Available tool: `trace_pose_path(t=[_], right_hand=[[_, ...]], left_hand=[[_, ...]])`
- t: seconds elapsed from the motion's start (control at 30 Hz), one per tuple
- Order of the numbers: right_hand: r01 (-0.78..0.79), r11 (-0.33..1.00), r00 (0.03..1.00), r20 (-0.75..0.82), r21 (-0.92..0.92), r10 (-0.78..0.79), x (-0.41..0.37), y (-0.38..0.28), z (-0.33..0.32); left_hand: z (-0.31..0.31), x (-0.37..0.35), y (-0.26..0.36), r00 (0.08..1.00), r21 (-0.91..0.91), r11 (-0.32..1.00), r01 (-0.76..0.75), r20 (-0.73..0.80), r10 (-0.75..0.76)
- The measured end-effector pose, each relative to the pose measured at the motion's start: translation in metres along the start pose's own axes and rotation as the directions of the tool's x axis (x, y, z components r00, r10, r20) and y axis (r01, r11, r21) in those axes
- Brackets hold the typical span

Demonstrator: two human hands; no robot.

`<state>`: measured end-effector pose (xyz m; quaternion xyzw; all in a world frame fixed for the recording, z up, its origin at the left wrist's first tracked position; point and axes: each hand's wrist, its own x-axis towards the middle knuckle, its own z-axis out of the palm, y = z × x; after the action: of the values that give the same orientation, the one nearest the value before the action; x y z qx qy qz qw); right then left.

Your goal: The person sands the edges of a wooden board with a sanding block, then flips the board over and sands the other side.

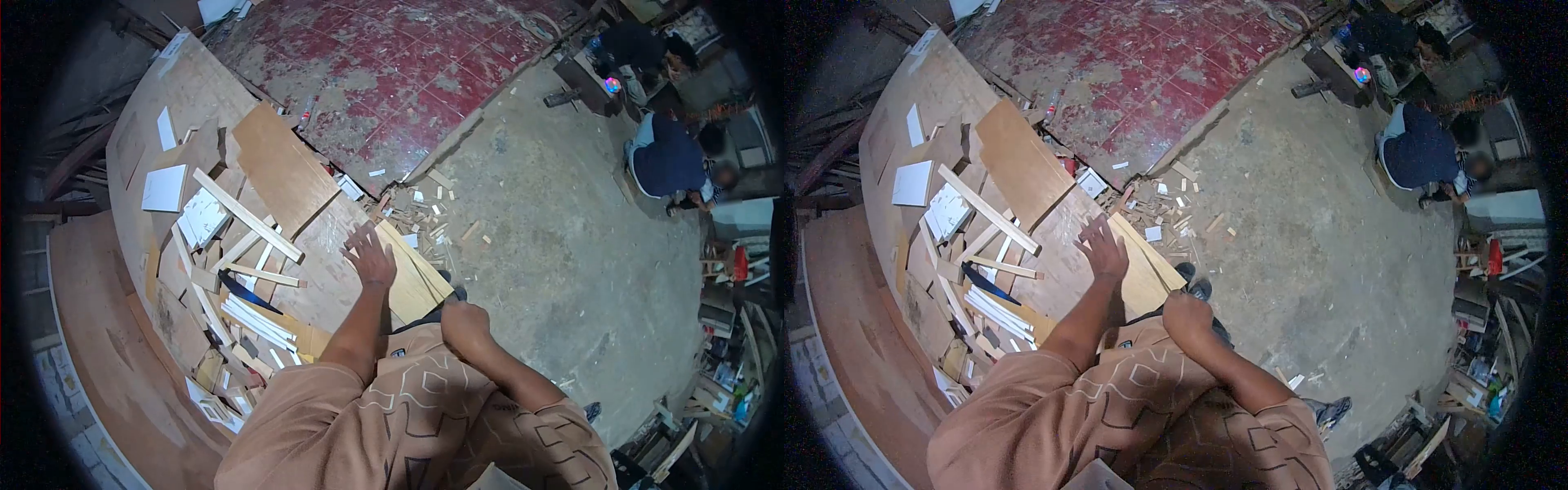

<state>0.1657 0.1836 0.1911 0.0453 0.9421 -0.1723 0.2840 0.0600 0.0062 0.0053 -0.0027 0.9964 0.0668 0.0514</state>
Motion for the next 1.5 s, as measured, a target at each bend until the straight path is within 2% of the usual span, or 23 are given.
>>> trace_pose_path(t=[0.07, 0.1, 0.23, 0.33, 0.4, 0.43, 0.57, 0.7, 0.73, 0.8, 0.9, 1.03, 1.1, 1.17, 1.2, 1.27, 1.3, 1.37, 1.5], right_hand=[[0.015, 1.000, 1.000, -0.022, -0.016, -0.015, 0.000, -0.003, 0.001], [0.020, 0.999, 0.999, -0.043, -0.028, -0.021, 0.001, -0.003, 0.002], [0.075, 0.995, 0.994, -0.075, -0.070, -0.080, 0.005, -0.001, 0.013], [0.044, 0.996, 0.997, -0.053, -0.078, -0.048, 0.011, -0.002, 0.018], [-0.067, 0.997, 0.994, 0.085, -0.032, 0.070, 0.021, -0.009, 0.014], [-0.064, 0.997, 0.993, 0.100, -0.036, 0.067, 0.032, -0.009, 0.025], [-0.089, 0.996, 0.994, 0.070, 0.006, 0.089, 0.101, -0.008, 0.078], [-0.095, 0.992, 0.994, 0.056, 0.082, 0.091, 0.110, 0.000, 0.091], [-0.097, 0.992, 0.994, 0.060, 0.079, 0.092, 0.101, 0.003, 0.084], [-0.089, 0.996, 0.975, 0.206, 0.025, 0.082, 0.063, 0.012, 0.060], [-0.086, 0.996, 0.972, 0.221, -0.001, 0.084, 0.018, -0.003, -0.012], [-0.064, 0.997, 0.971, 0.229, -0.039, 0.071, 0.033, -0.011, -0.035], [0.130, 0.991, 0.949, 0.294, -0.038, -0.113, 0.047, -0.026, -0.049], [-0.074, 0.994, 0.940, 0.326, -0.085, 0.098, 0.081, -0.036, -0.016], [-0.077, 0.993, 0.941, 0.322, -0.084, 0.100, 0.097, -0.034, 0.009], [-0.113, 0.990, 0.973, 0.191, -0.086, 0.128, 0.123, -0.023, 0.058], [-0.113, 0.990, 0.973, 0.192, -0.086, 0.127, 0.126, -0.014, 0.074], [-0.076, 0.997, 0.994, 0.083, -0.012, 0.077, 0.120, 0.004, 0.093], [-0.101, 0.995, 0.959, 0.268, 0.005, 0.096, 0.039, 0.004, 0.006]], left_hand=[[0.000, -0.011, 0.009, 0.998, -0.016, 1.000, 0.022, 0.066, -0.021], [0.001, -0.013, 0.014, 0.995, 0.043, 0.997, 0.060, 0.081, -0.063], [0.004, -0.014, 0.021, 0.982, 0.087, 0.986, 0.143, 0.111, -0.152], [0.006, -0.014, 0.021, 0.983, 0.005, 0.986, 0.165, 0.075, -0.165], [0.008, -0.013, 0.021, 0.981, 0.022, 0.985, 0.172, 0.082, -0.174], [0.006, -0.014, 0.022, 0.978, 0.025, 0.983, 0.182, 0.094, -0.184], [0.002, -0.011, 0.022, 0.976, 0.041, 0.982, 0.182, 0.111, -0.185], [-0.001, -0.012, 0.023, 0.978, 0.008, 0.984, 0.178, 0.110, -0.178], [-0.001, -0.012, 0.022, 0.977, 0.007, 0.984, 0.180, 0.115, -0.180], [0.000, -0.012, 0.023, 0.976, -0.003, 0.982, 0.187, 0.115, -0.185], [-0.006, -0.011, 0.025, 0.972, 0.012, 0.981, 0.194, 0.135, -0.193], [0.000, -0.010, 0.024, 0.978, 0.011, 0.983, 0.185, 0.099, -0.186], [-0.001, -0.011, 0.023, 0.977, 0.013, 0.982, 0.189, 0.101, -0.189], [-0.002, -0.011, 0.025, 0.976, 0.028, 0.981, 0.193, 0.101, -0.195], [-0.003, -0.010, 0.026, 0.973, 0.043, 0.978, 0.202, 0.102, -0.206], [-0.001, -0.011, 0.025, 0.977, 0.019, 0.981, 0.193, 0.085, -0.194], [0.000, -0.012, 0.024, 0.980, -0.002, 0.983, 0.186, 0.069, -0.185], [0.000, -0.011, 0.023, 0.979, -0.012, 0.982, 0.190, 0.072, -0.188], [-0.003, -0.011, 0.024, 0.967, -0.012, 0.977, 0.212, 0.145, -0.208]])
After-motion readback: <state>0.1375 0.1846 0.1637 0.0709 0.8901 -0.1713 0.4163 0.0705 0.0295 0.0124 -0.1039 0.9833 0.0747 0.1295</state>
